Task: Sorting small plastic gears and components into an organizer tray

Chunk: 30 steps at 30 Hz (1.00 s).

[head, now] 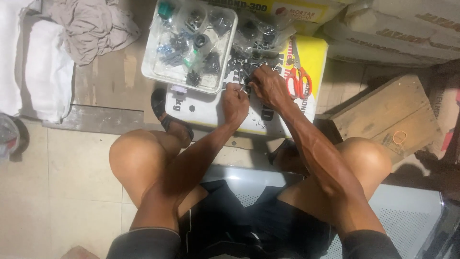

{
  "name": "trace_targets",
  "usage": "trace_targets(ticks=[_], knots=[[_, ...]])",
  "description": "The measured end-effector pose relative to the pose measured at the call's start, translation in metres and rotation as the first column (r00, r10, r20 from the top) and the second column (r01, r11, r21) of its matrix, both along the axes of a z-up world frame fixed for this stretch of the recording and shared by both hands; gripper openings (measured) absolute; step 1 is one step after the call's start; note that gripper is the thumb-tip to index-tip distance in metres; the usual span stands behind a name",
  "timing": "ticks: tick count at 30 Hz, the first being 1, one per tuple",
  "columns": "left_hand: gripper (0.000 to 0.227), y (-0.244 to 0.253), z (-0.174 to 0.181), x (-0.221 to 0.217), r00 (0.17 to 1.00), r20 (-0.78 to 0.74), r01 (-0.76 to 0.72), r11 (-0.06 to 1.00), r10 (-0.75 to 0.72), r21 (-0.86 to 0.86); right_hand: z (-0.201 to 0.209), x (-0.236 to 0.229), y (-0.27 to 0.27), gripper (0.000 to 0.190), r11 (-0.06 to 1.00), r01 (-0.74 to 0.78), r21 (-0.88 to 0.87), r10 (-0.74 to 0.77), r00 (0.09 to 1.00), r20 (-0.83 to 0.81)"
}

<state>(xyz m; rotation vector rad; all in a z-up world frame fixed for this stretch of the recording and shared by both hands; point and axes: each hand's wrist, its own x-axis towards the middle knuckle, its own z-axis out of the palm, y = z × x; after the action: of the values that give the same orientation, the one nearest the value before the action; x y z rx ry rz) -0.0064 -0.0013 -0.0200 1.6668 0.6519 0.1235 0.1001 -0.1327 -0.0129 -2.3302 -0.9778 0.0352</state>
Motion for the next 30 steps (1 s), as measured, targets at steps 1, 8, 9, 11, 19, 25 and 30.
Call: trace_targets(ticks=[1, 8, 9, 11, 19, 25, 30], knots=[[0.013, 0.000, 0.006, -0.001, 0.998, -0.060, 0.007, 0.981, 0.005, 0.192, -0.004, 0.001, 0.000, 0.015, 1.000, -0.029, -0.007, 0.029, 0.999, 0.031], [0.021, 0.007, 0.034, -0.008, 0.978, -0.207, 0.018, 0.974, 0.031, 0.228, 0.027, 0.014, -0.035, 0.009, 0.986, 0.115, -0.124, -0.120, 0.992, -0.037], [0.021, 0.008, 0.031, -0.008, 0.970, -0.242, 0.029, 0.970, 0.032, 0.242, 0.028, 0.012, -0.040, 0.018, 0.953, 0.086, -0.290, -0.123, 0.986, -0.113], [0.022, 0.008, 0.039, -0.010, 0.960, -0.278, 0.041, 0.966, 0.033, 0.257, 0.029, -0.001, -0.047, 0.029, 0.895, 0.042, -0.445, -0.138, 0.972, -0.187], [0.015, 0.004, 0.022, -0.015, 0.978, -0.204, 0.126, 0.920, -0.052, 0.372, -0.028, -0.016, -0.067, 0.016, 0.930, -0.125, -0.345, 0.178, 0.976, 0.126], [0.018, 0.003, 0.053, -0.007, 0.938, -0.194, 0.344, 0.840, -0.288, 0.419, -0.002, -0.014, -0.052, 0.016, 0.952, -0.106, -0.286, 0.135, 0.987, 0.086], [0.021, 0.009, 0.076, 0.012, 0.881, -0.163, 0.447, 0.667, -0.444, 0.596, 0.000, -0.011, -0.051, 0.006, 0.990, -0.003, -0.139, -0.012, 0.995, -0.102]])
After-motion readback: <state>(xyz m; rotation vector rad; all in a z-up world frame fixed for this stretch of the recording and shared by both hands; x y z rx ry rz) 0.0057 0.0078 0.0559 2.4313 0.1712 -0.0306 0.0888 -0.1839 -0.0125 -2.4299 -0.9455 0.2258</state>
